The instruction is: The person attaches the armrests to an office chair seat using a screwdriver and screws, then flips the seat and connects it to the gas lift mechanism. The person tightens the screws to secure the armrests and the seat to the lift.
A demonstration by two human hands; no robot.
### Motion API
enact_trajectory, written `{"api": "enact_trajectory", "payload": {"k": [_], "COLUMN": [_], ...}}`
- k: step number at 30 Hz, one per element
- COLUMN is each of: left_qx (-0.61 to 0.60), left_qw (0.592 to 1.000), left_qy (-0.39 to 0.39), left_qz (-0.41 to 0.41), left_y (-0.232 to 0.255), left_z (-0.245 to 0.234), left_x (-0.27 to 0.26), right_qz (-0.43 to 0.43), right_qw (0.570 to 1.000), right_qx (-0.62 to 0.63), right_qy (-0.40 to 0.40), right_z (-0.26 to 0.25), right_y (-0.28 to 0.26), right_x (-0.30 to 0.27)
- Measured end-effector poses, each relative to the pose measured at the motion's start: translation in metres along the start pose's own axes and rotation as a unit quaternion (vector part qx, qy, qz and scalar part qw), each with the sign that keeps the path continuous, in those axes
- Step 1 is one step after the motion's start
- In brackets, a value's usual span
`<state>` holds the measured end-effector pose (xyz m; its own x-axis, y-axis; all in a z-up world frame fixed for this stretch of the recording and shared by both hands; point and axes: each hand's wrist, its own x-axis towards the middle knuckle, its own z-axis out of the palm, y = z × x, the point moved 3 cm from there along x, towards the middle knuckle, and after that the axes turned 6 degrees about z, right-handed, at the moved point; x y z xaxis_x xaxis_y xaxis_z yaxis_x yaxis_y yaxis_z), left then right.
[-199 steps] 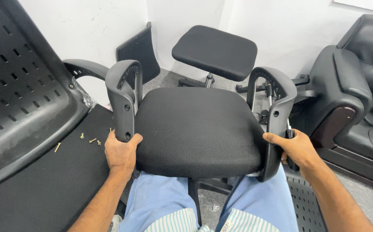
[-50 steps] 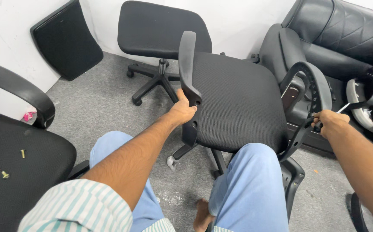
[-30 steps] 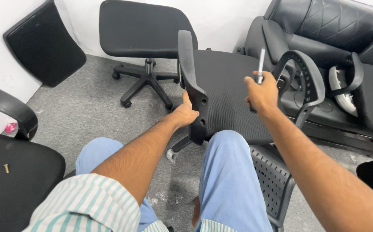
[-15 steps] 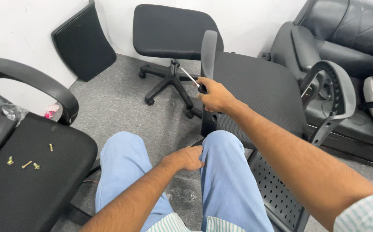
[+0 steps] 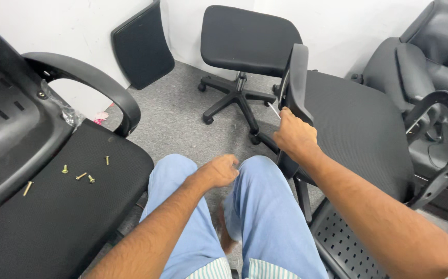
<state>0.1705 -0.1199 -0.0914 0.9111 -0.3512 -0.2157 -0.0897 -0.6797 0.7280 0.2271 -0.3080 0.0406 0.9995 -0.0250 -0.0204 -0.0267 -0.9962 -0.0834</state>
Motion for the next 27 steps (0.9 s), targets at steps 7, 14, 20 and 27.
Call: {"api": "enact_trajectory", "payload": {"k": [7,14,20,27], "left_qx": [0.005,0.002,-0.008,-0.041], "left_qw": [0.999,0.996,0.991,0.991], "left_qy": [0.051,0.09,0.133,0.121], "left_qz": [-0.003,-0.026,0.016,-0.041], "left_y": [-0.02,-0.016,-0.01,0.003], "left_z": [-0.048,-0.088,-0.106,-0.133], "left_x": [0.003,0.018,0.018,0.009], "right_qz": [0.14,0.146,0.086,0.1], "right_qw": [0.973,0.944,0.909,0.851], "right_qx": [0.128,0.281,0.396,0.498], "right_qy": [-0.132,-0.091,-0.097,-0.132], "right_z": [0.012,0.02,0.039,0.061], "right_y": [-0.001,-0.005,-0.019,-0.034], "right_x": [0.018,0.055,0.105,0.163]}}
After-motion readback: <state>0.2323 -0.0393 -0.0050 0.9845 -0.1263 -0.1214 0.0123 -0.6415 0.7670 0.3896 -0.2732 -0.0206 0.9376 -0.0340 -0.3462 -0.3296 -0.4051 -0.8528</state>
